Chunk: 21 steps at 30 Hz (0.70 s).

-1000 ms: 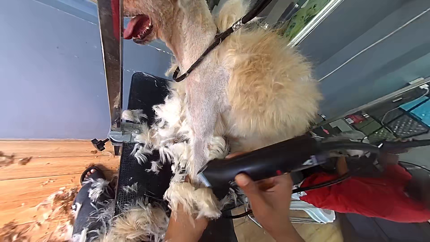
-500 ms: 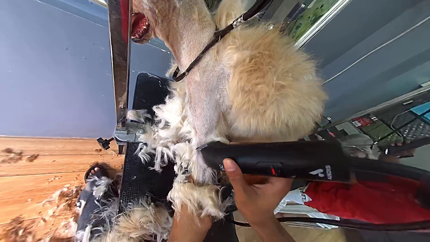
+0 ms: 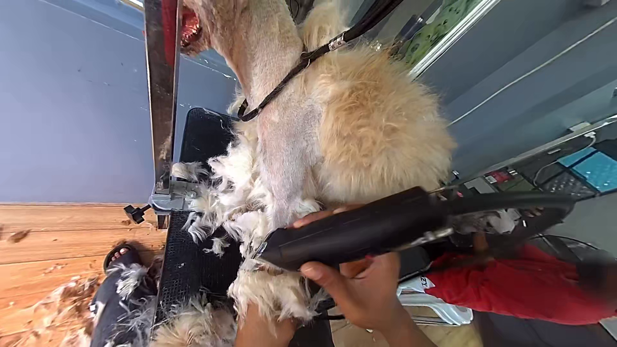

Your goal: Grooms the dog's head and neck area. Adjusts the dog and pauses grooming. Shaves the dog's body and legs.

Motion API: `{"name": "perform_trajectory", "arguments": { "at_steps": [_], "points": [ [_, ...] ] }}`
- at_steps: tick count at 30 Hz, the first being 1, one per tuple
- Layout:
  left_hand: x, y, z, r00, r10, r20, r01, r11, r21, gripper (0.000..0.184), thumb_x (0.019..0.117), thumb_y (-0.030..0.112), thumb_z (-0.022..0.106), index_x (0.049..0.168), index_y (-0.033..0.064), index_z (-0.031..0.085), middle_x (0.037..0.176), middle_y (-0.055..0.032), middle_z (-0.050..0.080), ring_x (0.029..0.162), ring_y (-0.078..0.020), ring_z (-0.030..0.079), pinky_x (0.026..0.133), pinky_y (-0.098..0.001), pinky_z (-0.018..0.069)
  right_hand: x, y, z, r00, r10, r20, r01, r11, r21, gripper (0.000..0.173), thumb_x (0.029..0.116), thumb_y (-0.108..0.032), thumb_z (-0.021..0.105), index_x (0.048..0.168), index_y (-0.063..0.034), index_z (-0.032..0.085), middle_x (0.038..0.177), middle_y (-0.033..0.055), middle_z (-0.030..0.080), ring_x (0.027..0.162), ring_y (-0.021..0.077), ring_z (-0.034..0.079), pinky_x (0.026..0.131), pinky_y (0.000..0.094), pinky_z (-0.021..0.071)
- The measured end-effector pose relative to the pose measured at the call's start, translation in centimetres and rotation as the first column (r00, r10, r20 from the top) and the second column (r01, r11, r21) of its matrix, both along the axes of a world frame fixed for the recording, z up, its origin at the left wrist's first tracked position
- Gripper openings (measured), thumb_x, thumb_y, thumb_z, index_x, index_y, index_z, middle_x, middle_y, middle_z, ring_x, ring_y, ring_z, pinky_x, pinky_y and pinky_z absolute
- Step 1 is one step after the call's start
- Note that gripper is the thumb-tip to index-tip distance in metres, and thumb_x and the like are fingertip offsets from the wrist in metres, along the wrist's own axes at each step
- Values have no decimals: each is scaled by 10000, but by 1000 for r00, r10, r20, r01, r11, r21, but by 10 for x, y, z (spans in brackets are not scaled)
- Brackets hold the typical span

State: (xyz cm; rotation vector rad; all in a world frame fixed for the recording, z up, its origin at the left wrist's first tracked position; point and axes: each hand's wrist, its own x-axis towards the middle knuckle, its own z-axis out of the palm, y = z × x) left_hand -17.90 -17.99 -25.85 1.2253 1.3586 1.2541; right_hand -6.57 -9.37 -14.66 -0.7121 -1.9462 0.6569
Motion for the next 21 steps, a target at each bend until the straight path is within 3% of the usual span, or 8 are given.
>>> {"name": "perform_trajectory", "arguments": {
  "at_steps": [4,8,12,15,17,19,21],
  "points": [
    [-8,-3,1,998,5,66,-6,1000,15,500,807,163,801,1140,-169,632,1055,-240,720,1025,-214,712,964,-379,556,12,34,45,996,-48,-70,63,973,222,503,904,-233,794,1305,-183,496,1262,8,704,1192,227,676,1034,414,576],
    [-27,-5,-4,990,-38,135,34,999,35,456,815,176,832,1116,-120,659,1003,-125,743,975,-43,698,933,-244,559,14,75,72,983,164,-87,-127,935,330,615,849,-44,817,1283,-121,387,1271,119,673,1212,328,658,1054,491,556],
    [-59,-10,-9,971,-122,206,129,991,-20,486,827,158,830,1151,-137,620,1010,-95,732,973,-23,683,928,-234,560,16,83,69,953,293,75,-303,923,237,582,832,-29,826,1264,-108,443,1248,168,688,1208,390,656,1094,568,516],
    [-78,-6,31,965,-119,236,149,982,-113,353,821,108,796,1075,-99,665,944,-35,732,898,4,680,887,-181,551,17,83,58,944,314,104,-328,931,161,566,837,-40,828,1259,-90,454,1269,182,683,1230,411,642,1115,574,502],
    [-87,-6,26,952,-159,263,175,984,-36,296,832,100,801,1047,-57,672,933,7,731,905,20,679,887,-184,557,19,82,49,942,326,75,-333,937,106,556,840,-49,828,1250,-89,455,1263,183,684,1225,412,645,1111,575,504],
    [-97,-6,0,931,-246,269,231,969,87,299,867,127,815,1086,-8,663,972,46,733,959,12,681,913,-235,577,23,81,35,938,345,20,-345,938,13,563,835,-46,833,1260,-101,469,1255,172,687,1223,400,646,1111,577,498],
    [-105,-7,-4,913,-294,281,273,955,115,292,877,140,811,1107,36,665,984,92,728,974,27,675,922,-238,575,30,81,19,922,387,-7,-387,919,-75,579,818,-26,841,1279,-108,502,1250,161,690,1227,384,645,1114,577,492]
  ]
}}
